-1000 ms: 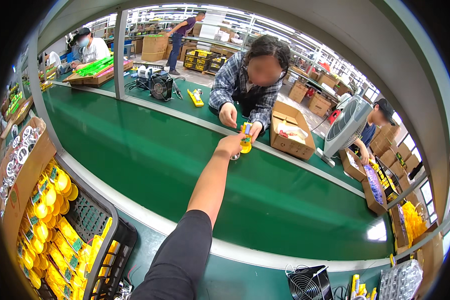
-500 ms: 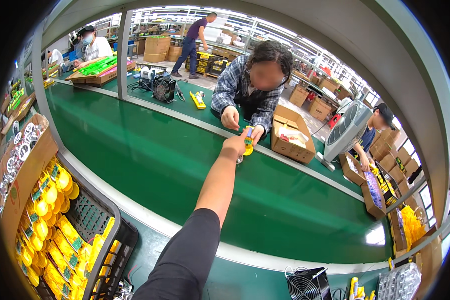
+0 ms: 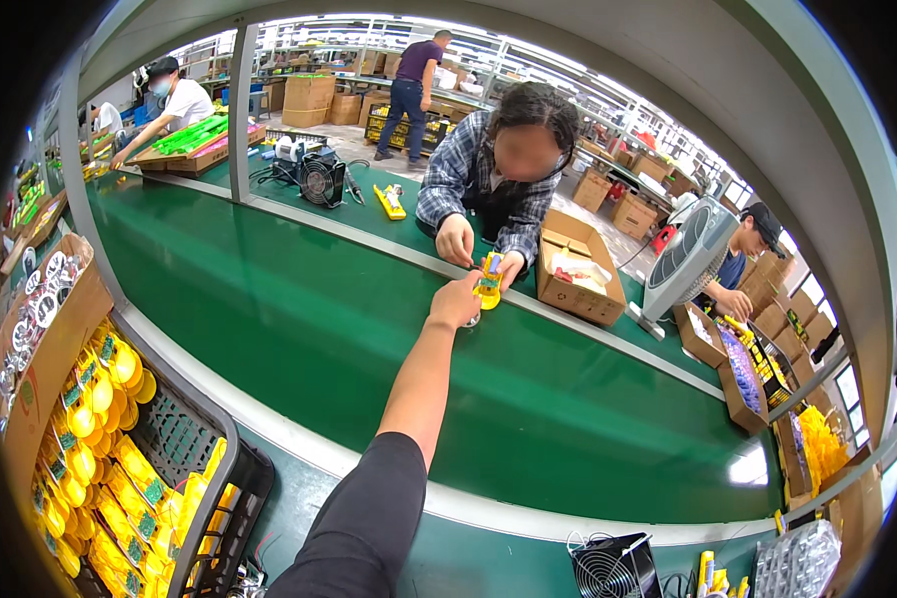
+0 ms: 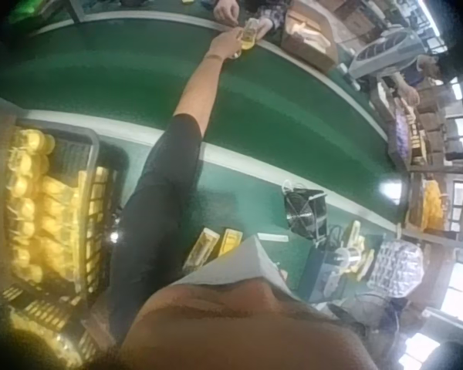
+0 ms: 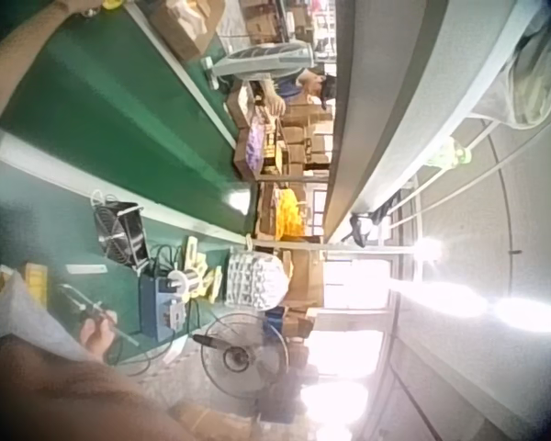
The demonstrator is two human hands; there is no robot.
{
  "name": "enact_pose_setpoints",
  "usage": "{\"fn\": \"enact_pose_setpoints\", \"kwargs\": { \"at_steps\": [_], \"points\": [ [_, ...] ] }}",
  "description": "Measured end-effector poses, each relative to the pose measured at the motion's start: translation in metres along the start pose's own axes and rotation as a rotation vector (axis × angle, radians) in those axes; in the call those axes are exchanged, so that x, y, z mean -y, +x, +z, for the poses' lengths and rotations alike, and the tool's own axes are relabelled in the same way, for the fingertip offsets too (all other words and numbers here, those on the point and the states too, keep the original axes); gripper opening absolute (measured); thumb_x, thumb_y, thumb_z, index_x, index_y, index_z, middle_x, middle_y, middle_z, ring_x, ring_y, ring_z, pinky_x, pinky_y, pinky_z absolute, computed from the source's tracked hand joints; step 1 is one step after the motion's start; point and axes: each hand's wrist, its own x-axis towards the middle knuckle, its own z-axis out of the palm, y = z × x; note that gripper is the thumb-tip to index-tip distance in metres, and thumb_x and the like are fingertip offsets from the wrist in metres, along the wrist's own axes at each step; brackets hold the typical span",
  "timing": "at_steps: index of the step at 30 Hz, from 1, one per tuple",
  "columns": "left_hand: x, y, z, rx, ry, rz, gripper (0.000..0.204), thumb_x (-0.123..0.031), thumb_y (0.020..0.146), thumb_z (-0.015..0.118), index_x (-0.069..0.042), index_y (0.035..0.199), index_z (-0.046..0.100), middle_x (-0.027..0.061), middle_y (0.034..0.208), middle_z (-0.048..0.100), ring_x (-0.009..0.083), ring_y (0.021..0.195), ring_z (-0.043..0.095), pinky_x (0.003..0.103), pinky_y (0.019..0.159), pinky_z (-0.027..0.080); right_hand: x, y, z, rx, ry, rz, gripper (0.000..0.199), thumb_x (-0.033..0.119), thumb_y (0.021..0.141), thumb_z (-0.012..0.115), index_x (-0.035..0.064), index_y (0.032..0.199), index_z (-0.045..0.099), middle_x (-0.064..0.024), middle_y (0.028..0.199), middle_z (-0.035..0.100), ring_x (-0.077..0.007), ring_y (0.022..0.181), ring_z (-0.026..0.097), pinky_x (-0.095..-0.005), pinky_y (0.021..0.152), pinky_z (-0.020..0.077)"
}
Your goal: The person solders circuit components onto flashlight bodies using a soldering iron and passes flashlight parts across the conveyor belt to a coworker.
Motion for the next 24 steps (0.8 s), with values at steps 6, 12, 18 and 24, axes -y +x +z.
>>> {"fn": "enact_pose_setpoints", "kwargs": {
  "at_steps": [6,12,18,24],
  "points": [
    [0.022,-0.003,-0.005,-0.009,0.021,-0.038,0.039,-0.014,0.075,0.048,-0.017,0.114,0.046,0.0146,0.090,0.061,0.0308,0.085,0.057,0.042,0.074,0.044,0.005,0.000,0.006,-0.044,-0.148,-0.002,0.032,0.031,0.075,0.061,0.0063,0.092,0.049,-0.0040,0.086,0.052,-0.0142,0.080,0.050,-0.0262,0.071,0.0399],
    [0.011,-0.002,-0.009,0.066,0.070,-0.014,0.042,-0.014,0.076,0.048,-0.019,0.117,0.045,0.0141,0.092,0.060,0.0294,0.087,0.057,0.040,0.075,0.044,0.014,-0.002,0.016,0.050,-0.132,0.016,0.031,0.032,0.076,0.059,0.0064,0.090,0.048,-0.0035,0.087,0.052,-0.0135,0.078,0.049,-0.0252,0.066,0.0402],
    [0.006,-0.003,-0.011,0.111,0.111,-0.025,0.041,-0.014,0.076,0.047,-0.020,0.116,0.046,0.0128,0.095,0.060,0.0280,0.088,0.058,0.039,0.076,0.044,0.006,0.000,0.002,0.020,-0.124,0.019,0.033,0.033,0.077,0.058,0.0063,0.093,0.047,-0.0036,0.086,0.051,-0.0141,0.077,0.050,-0.0247,0.066,0.0405],
    [0.004,-0.004,-0.013,0.104,0.102,-0.058,0.039,-0.013,0.077,0.046,-0.020,0.116,0.047,0.0119,0.096,0.060,0.0272,0.090,0.057,0.038,0.077,0.044,0.010,-0.001,0.008,0.059,-0.154,0.008,0.032,0.032,0.078,0.057,0.0060,0.094,0.047,-0.0032,0.086,0.052,-0.0138,0.077,0.050,-0.0246,0.065,0.0411]
  ]
}}
